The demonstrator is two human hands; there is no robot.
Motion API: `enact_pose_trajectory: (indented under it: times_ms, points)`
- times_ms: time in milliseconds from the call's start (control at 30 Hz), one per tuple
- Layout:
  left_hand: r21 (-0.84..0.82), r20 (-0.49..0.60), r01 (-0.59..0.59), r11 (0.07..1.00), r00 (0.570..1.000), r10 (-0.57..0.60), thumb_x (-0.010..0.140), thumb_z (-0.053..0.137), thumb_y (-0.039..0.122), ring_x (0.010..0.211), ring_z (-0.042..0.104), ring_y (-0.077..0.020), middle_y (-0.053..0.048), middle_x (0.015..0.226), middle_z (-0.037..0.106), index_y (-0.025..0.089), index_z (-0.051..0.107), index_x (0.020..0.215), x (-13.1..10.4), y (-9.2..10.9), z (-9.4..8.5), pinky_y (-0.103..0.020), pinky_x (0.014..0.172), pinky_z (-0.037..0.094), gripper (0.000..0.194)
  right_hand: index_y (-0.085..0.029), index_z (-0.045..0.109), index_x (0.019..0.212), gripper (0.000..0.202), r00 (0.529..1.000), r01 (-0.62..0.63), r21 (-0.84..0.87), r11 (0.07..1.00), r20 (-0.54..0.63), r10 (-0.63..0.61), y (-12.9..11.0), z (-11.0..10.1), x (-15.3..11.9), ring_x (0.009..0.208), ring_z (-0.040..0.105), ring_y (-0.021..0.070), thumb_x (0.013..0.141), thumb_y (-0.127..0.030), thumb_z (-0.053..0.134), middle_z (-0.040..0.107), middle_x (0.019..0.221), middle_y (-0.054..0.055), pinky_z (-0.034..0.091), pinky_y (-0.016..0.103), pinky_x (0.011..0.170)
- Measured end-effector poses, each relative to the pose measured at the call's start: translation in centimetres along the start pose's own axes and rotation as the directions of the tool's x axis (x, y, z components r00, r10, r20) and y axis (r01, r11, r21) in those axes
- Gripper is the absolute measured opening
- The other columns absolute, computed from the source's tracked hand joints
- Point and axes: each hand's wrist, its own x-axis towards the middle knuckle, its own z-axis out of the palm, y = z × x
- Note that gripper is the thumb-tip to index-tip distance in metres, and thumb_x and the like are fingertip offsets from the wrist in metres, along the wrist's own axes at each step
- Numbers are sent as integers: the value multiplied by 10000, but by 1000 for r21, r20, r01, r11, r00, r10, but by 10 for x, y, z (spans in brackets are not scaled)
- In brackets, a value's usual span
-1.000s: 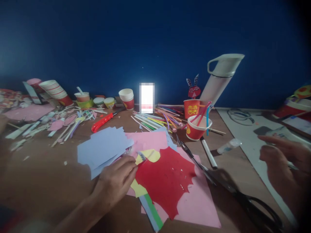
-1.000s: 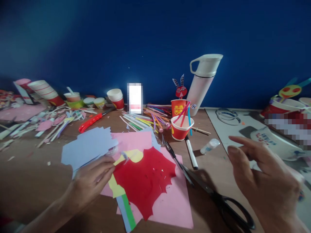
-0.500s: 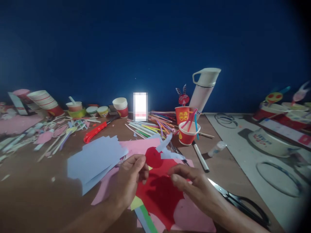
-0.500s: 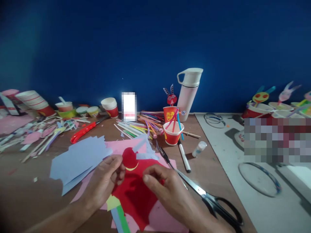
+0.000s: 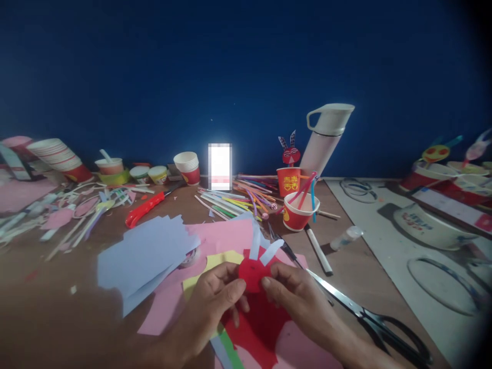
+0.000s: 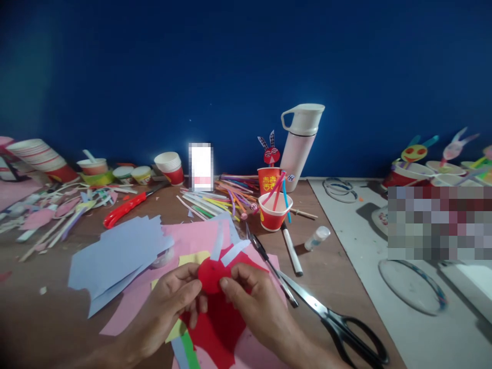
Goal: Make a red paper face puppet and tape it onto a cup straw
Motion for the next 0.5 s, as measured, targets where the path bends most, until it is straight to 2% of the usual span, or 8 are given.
enact_pose_trajectory:
  times_ms: [133, 300, 500]
  points:
    - [-18, -18, 45, 999, 999, -46, 699, 680, 422, 511, 542, -103, -5, 610, 587, 145, 573, 838, -3, -3, -6, -177, 430, 414, 327, -162, 542, 661, 267, 999, 2, -135, 991, 50, 4, -3, 5, -4, 581, 418, 108, 858, -340, 508, 477, 605, -33, 320, 213, 531]
    - [57, -68, 114, 992, 992, -110, 709, 657, 424, 401, 443, -65, 18, 487, 547, 151, 564, 753, -6, -4, -6, -163, 408, 343, 292, -166, 524, 649, 235, 998, 15, -239, 971, 61, 0, -2, 10, -7, 571, 393, 100, 853, -282, 506, 457, 591, -45, 309, 206, 521]
    - [100, -71, 74, 992, 995, -67, 693, 657, 413, 395, 424, -64, 37, 441, 506, 161, 549, 691, -8, -1, -7, -169, 416, 321, 274, -173, 509, 628, 238, 998, 44, -310, 950, 45, -31, 2, 12, -6, 571, 410, 100, 847, -265, 514, 476, 587, -47, 309, 203, 520]
